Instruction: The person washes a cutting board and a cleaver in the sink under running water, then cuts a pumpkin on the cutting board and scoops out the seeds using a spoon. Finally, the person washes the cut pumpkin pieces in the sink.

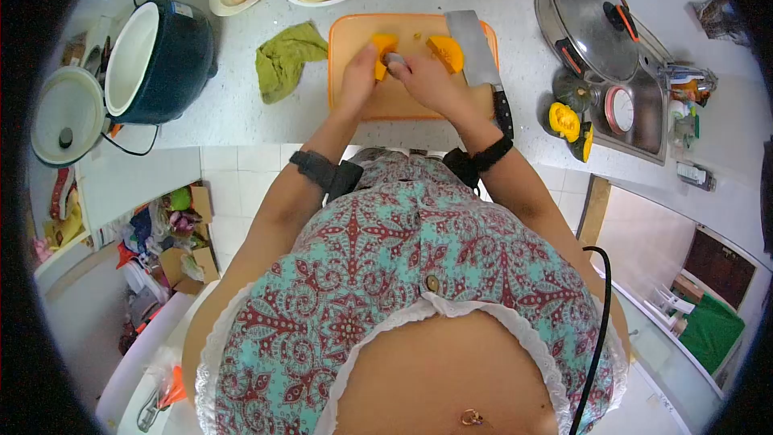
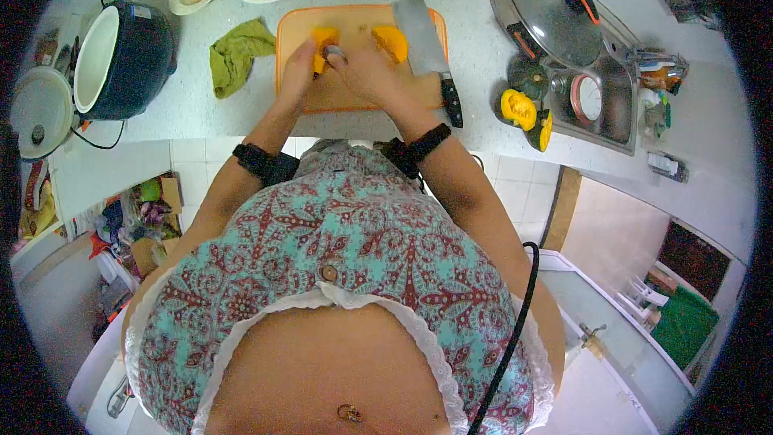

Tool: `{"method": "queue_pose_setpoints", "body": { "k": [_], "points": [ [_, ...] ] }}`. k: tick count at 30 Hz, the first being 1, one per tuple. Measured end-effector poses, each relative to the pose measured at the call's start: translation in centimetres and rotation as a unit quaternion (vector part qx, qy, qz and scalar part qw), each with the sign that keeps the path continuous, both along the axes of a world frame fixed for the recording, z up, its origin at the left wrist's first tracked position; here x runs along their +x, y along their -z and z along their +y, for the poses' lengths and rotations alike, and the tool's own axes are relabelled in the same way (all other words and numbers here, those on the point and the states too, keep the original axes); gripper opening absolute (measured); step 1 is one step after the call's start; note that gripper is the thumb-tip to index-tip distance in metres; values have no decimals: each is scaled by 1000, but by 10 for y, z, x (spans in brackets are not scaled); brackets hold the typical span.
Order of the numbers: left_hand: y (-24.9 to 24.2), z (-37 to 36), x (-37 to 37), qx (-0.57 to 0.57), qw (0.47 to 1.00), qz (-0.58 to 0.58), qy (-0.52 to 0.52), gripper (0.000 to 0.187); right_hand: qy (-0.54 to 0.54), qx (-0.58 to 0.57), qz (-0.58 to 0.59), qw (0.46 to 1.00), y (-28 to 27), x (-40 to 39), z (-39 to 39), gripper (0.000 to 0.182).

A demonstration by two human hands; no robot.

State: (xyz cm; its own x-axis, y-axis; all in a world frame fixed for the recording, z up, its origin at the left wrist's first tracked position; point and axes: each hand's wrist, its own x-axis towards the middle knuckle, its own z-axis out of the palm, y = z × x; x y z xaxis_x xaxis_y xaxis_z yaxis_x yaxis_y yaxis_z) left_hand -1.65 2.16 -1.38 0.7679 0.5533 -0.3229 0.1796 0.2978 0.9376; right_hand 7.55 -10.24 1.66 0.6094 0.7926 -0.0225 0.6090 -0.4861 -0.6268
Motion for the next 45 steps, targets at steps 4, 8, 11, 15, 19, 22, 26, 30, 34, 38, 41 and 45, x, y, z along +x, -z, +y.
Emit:
{"method": "queue_pose_setpoints", "body": {
  "k": [4, 8, 11, 15, 19, 22, 26, 30, 34, 38, 41, 45],
  "points": [
    [16, -4, 0, 14, 1000, 19, 7, 44, 24, -93, -2, 995, -1, -1, 6, 38],
    [-12, -6, 6, 77, 996, 4, -35, 38, 40, -126, 2, 991, 24, 9, -12, 39],
    [-14, 2, 1, -4, 999, 28, -30, 38, 75, -83, 6, 994, 1, 1, -9, 41],
    [6, 8, 4, -63, 998, 27, -16, 39, 54, -51, 65, 995, -6, 7, 1, 43],
    [14, -2, 5, 6, 1000, -18, 7, 39, 38, -23, 9, 999, 16, 8, -2, 45],
    [-3, -6, 1, -26, 999, -20, -9, 38, 67, -76, -7, 995, 48, 23, -15, 44],
    [-9, 2, 0, -85, 996, -3, -10, 43, 88, -14, 75, 993, -2, 11, -11, 43],
    [-12, 9, 2, -101, 993, -57, 23, 48, 78, 109, 103, 986, -24, 11, -3, 42],
    [-29, -1, 1, -93, 995, -45, -8, 41, 44, 96, 21, 994, -12, 13, 0, 37],
    [-8, 3, 4, 16, 998, -33, 51, 40, 31, 38, -15, 999, -11, 9, 7, 36],
    [-2, 2, 5, 24, 998, -32, 40, 38, 0, -55, -36, 998, -22, 10, 10, 38],
    [-7, 3, 5, -10, 999, -26, 29, 36, -37, -58, -53, 996, -24, 8, 9, 38]
  ]
}}
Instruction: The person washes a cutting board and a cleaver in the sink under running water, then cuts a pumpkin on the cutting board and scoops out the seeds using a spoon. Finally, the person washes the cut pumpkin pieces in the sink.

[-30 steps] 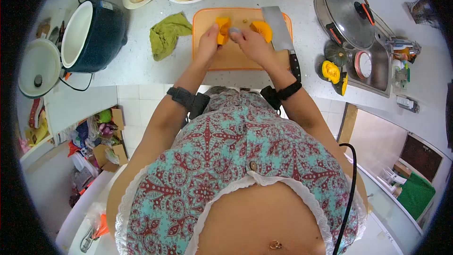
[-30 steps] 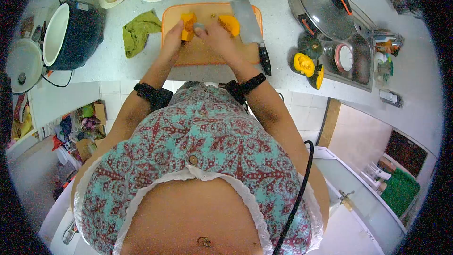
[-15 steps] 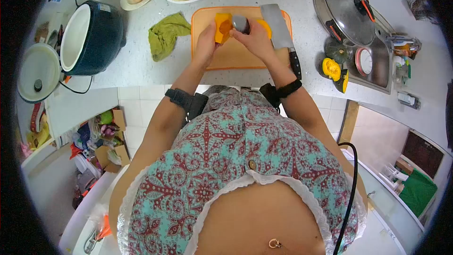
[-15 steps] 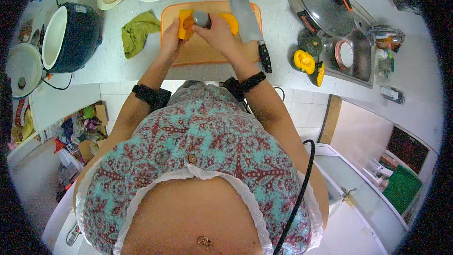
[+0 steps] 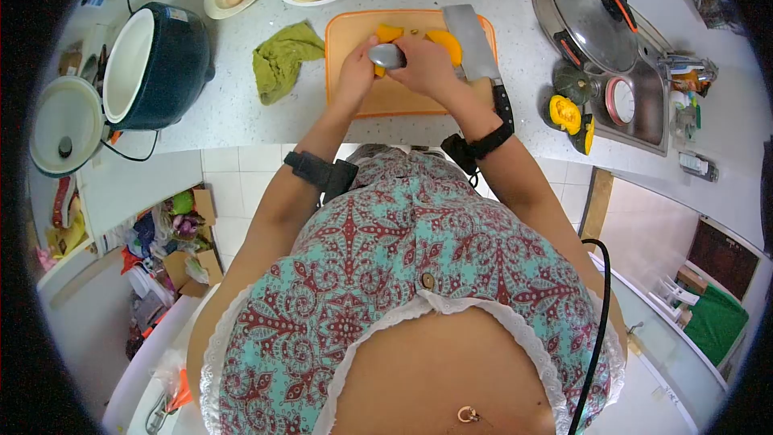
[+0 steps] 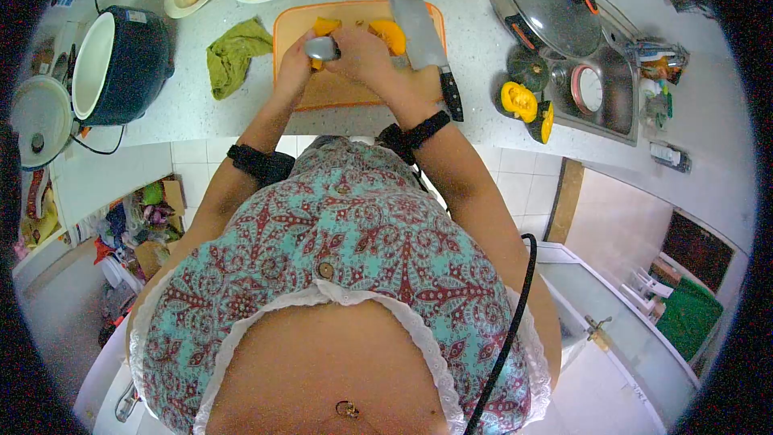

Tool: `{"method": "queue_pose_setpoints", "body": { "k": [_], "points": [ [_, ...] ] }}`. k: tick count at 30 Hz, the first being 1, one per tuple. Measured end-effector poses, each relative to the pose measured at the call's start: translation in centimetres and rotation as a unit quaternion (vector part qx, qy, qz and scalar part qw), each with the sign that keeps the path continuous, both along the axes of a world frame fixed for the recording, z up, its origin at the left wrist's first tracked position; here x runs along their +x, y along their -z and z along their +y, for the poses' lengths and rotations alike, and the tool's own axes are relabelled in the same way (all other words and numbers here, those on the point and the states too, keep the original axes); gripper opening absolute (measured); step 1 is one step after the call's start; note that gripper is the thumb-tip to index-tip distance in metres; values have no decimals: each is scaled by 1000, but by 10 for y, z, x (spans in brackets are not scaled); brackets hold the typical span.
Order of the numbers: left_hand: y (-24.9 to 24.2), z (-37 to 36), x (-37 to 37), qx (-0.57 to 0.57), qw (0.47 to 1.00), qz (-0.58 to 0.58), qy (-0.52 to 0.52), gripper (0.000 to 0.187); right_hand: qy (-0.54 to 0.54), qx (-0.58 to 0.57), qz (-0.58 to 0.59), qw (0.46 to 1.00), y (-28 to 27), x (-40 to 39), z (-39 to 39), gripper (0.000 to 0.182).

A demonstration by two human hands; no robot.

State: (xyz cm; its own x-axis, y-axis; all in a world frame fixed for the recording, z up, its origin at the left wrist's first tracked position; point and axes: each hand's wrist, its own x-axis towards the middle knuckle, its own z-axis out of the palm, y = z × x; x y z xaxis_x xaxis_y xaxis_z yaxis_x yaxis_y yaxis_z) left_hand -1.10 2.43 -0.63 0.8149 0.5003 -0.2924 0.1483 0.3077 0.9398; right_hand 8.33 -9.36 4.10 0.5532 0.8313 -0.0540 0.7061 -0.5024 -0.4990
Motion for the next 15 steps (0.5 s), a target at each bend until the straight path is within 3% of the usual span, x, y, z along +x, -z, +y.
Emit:
{"method": "queue_pose_setpoints", "body": {
  "k": [7, 13, 15],
  "points": [
    [-8, 1, -4, 12, 998, 27, 48, 42, 22, 32, 61, 997, 11, 2, -10, 43],
    [2, -1, 0, 5, 1000, 7, -16, 43, 33, 119, 80, 989, 19, -2, -20, 34],
    [3, 2, 1, -21, 1000, -14, -12, 44, 52, 92, 112, 988, 14, 3, -24, 34]
  ]
}}
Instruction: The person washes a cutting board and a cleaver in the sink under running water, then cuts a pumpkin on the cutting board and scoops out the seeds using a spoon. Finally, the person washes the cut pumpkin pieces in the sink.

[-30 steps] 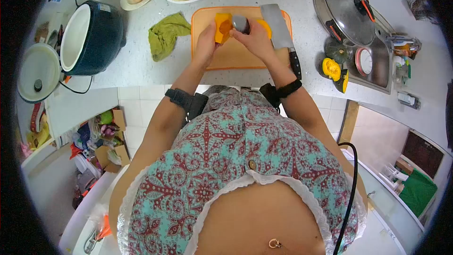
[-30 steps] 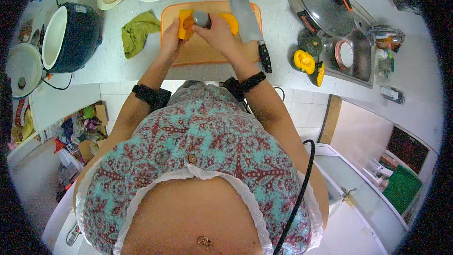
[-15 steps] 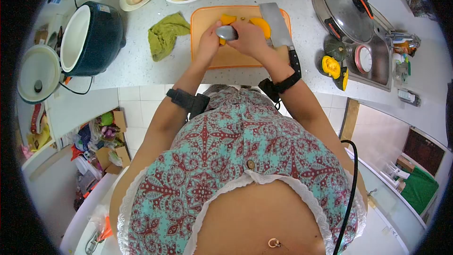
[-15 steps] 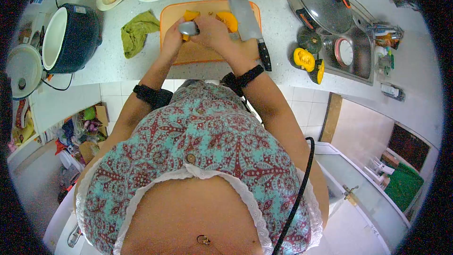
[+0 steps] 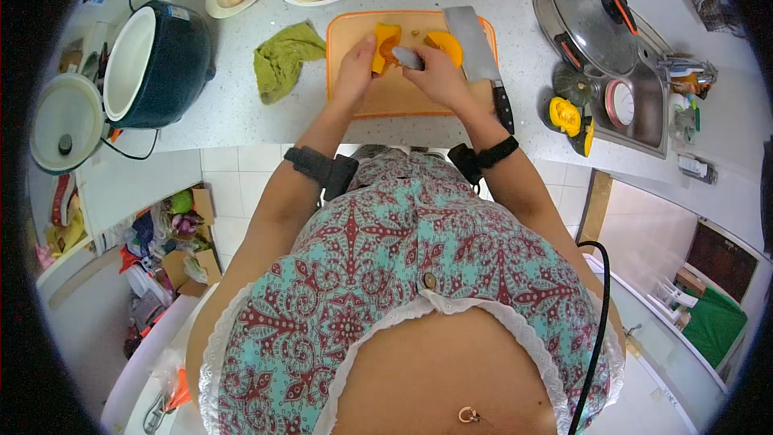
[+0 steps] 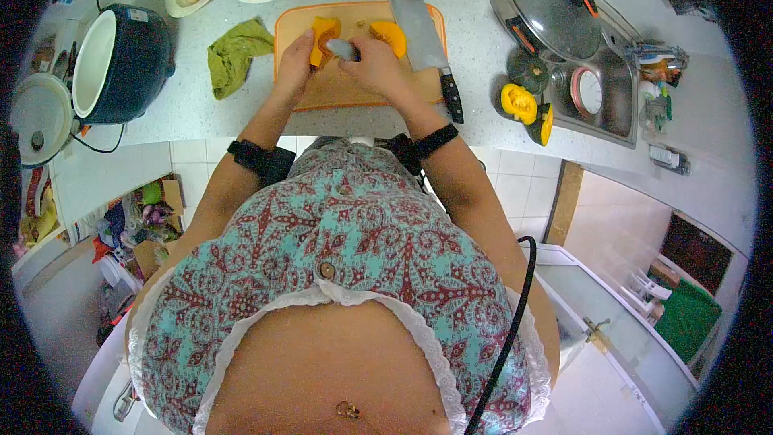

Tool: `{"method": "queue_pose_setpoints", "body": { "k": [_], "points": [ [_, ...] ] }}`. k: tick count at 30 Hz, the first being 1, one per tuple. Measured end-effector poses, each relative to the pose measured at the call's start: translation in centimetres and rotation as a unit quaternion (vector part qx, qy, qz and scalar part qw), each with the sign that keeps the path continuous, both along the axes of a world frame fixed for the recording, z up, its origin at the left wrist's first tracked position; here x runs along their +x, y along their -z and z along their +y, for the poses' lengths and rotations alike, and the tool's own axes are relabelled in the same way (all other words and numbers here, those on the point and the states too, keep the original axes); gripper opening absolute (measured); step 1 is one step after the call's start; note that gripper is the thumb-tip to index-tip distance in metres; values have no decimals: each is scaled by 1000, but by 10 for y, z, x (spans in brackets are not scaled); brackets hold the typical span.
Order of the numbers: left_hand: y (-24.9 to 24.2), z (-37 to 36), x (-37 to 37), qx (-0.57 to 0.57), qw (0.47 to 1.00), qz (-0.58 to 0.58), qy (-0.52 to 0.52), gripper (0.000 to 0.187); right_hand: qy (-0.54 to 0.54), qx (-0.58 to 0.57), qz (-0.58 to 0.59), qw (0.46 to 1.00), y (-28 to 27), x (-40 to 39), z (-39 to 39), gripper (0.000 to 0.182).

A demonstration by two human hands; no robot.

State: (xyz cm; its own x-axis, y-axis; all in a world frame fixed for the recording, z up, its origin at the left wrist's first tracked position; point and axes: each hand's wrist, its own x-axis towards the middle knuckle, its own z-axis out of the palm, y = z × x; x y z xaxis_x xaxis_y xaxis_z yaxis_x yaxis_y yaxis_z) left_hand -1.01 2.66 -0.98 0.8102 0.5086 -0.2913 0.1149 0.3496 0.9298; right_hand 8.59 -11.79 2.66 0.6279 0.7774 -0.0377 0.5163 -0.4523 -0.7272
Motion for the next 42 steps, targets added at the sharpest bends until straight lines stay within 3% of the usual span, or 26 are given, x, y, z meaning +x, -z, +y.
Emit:
{"method": "queue_pose_setpoints", "body": {
  "k": [2, 4, 7, 10, 12, 15, 20, 22, 30, 35, 37, 41, 42],
  "points": [
    [-4, 4, -2, -10, 1000, 22, 8, 45, 14, -27, 35, 999, 3, 6, -1, 35],
    [-10, 7, -2, -19, 999, 43, 17, 48, 90, 39, 192, 976, 13, 14, 3, 33],
    [-12, 7, 0, -7, 999, 26, 30, 47, 99, 73, 201, 972, 5, 10, 10, 30],
    [-10, 5, 5, 65, 997, -24, 37, 49, 91, 67, 213, 970, 6, 6, 18, 38],
    [-12, 4, 7, 176, 982, -72, 3, 51, 87, 88, 239, 963, 8, 6, 21, 37],
    [-22, 5, 3, 227, 972, -58, 16, 51, 98, 98, 299, 944, -1, 4, 23, 34],
    [-10, 10, 10, 220, 972, -84, 15, 50, 109, 39, 347, 930, -8, 6, 28, 28],
    [-14, 8, 11, 195, 976, -93, 16, 49, 138, 104, 407, 897, -3, 4, 31, 24],
    [-10, 10, 11, 217, 976, -18, -3, 47, 109, 93, 392, 909, 4, 9, 22, 18],
    [-1, 15, 7, 205, 978, -28, 14, 48, 101, 89, 369, 919, 1, 20, 10, 17],
    [11, 22, 6, 200, 979, -30, 14, 48, 49, 94, 207, 972, 4, 22, 5, 30],
    [5, 27, 3, 84, 996, 3, 16, 49, 38, -15, 128, 991, -11, 20, -2, 38],
    [-1, 27, 1, 35, 999, 23, 23, 49, 24, -40, 58, 997, -6, 19, -1, 35]
  ]
}}
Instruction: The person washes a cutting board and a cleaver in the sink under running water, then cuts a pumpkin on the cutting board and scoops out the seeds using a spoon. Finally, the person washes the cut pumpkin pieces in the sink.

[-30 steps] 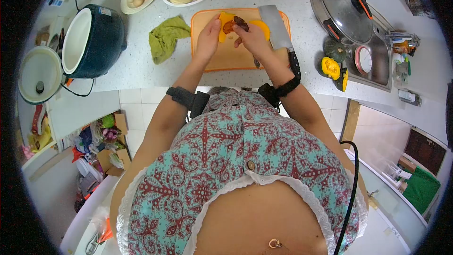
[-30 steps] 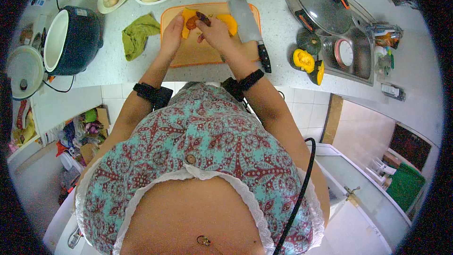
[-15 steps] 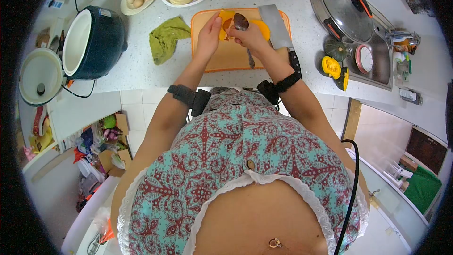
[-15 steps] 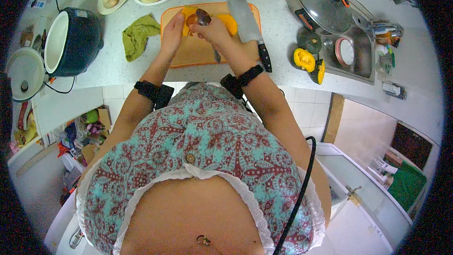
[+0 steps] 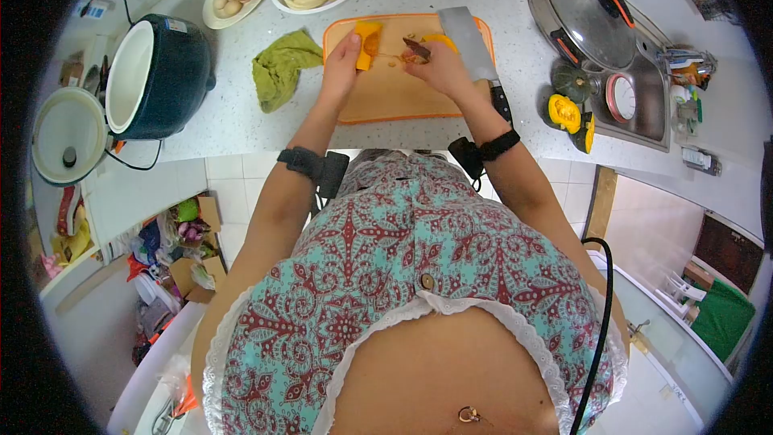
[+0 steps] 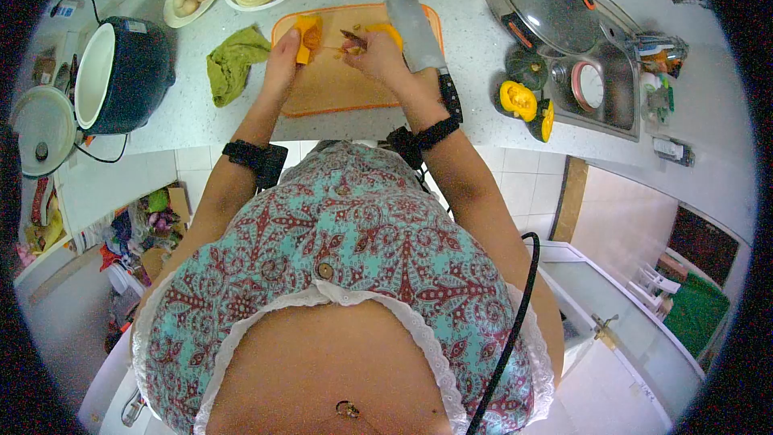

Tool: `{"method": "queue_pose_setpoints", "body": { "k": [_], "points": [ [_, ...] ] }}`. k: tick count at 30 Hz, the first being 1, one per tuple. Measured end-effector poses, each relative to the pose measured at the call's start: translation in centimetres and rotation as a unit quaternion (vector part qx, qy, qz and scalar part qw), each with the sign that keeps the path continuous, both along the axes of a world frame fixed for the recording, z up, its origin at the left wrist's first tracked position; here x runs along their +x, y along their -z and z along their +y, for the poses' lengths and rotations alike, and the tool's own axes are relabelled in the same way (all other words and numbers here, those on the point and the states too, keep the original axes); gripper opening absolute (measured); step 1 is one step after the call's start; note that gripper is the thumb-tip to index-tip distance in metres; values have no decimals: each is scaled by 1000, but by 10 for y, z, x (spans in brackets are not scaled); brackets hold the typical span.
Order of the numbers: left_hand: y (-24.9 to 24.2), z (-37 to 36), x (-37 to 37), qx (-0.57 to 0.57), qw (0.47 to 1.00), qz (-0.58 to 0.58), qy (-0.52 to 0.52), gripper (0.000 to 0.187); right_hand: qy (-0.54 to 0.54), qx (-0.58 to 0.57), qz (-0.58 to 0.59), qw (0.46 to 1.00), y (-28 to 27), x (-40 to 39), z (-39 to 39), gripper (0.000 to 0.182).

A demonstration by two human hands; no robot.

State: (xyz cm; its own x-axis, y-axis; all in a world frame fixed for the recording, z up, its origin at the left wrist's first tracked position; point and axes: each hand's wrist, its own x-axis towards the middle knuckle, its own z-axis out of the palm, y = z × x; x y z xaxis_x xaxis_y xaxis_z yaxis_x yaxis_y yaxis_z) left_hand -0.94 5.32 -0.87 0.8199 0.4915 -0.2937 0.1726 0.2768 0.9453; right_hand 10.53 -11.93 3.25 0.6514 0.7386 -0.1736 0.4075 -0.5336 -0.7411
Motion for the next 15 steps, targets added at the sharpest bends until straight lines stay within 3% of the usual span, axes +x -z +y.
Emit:
{"method": "queue_pose_setpoints", "body": {
  "k": [2, 4, 8, 10, 15],
  "points": [
    [3, -1, 0, -56, 997, -56, -2, 48, -18, -25, -69, 997, 15, -1, 3, 33],
    [-3, -4, -2, -114, 987, -110, -2, 47, 37, 40, -179, 982, 30, -4, 8, 31],
    [-3, -4, -1, -146, 983, -115, -12, 44, 63, 97, -86, 990, 34, -3, 9, 27],
    [0, -2, 1, -143, 981, -128, -16, 43, -1, 76, -110, 991, 17, -6, 9, 25],
    [-5, -8, 2, -82, 985, -144, 51, 44, 2, 137, -220, 966, -4, -14, 18, 19]
  ]
}}
